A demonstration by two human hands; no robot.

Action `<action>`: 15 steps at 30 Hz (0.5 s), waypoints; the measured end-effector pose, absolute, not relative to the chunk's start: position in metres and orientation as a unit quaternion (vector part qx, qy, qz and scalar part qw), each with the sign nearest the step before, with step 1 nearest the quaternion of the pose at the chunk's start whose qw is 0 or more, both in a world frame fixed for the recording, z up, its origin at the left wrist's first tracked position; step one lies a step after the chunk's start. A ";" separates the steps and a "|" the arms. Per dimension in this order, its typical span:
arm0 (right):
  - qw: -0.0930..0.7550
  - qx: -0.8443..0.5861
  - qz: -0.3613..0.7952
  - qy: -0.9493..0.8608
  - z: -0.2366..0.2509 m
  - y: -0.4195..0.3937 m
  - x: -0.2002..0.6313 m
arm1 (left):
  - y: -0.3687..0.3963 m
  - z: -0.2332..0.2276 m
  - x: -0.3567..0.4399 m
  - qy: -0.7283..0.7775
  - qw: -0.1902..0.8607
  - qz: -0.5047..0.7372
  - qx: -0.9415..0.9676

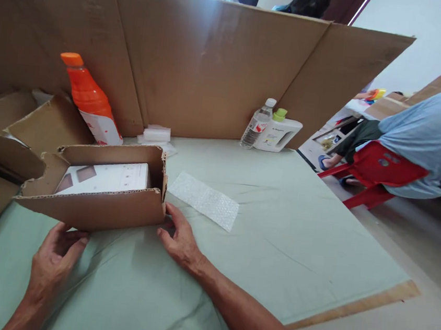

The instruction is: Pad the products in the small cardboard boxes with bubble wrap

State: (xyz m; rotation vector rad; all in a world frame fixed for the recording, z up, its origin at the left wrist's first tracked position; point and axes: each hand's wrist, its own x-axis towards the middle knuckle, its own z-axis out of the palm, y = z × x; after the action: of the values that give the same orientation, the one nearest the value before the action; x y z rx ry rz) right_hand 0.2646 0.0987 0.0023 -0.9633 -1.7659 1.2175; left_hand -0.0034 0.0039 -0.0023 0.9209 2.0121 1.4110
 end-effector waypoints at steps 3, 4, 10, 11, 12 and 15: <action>0.392 -0.376 0.468 -0.697 -0.005 0.096 0.266 | 0.002 -0.001 -0.006 0.747 0.249 0.521 0.330; 0.396 -0.375 0.461 -0.700 -0.007 0.094 0.267 | 0.001 -0.001 -0.008 0.752 0.241 0.519 0.327; 0.410 -0.352 0.404 -0.738 -0.010 0.082 0.269 | -0.012 -0.001 -0.036 0.782 0.187 0.498 0.324; 0.411 -0.347 0.394 -0.745 -0.010 0.080 0.269 | -0.014 0.000 -0.040 0.784 0.179 0.498 0.323; 0.413 -0.344 0.383 -0.751 -0.011 0.079 0.270 | -0.016 0.001 -0.042 0.787 0.176 0.495 0.323; 0.415 -0.348 0.355 -0.762 -0.015 0.074 0.272 | -0.018 0.004 -0.039 0.794 0.171 0.483 0.327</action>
State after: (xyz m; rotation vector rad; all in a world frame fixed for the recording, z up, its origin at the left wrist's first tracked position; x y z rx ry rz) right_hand 0.2716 0.0742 -0.0148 -0.8738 -1.9141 0.8920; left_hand -0.0391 -0.0181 0.0039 0.9298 2.2537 1.3726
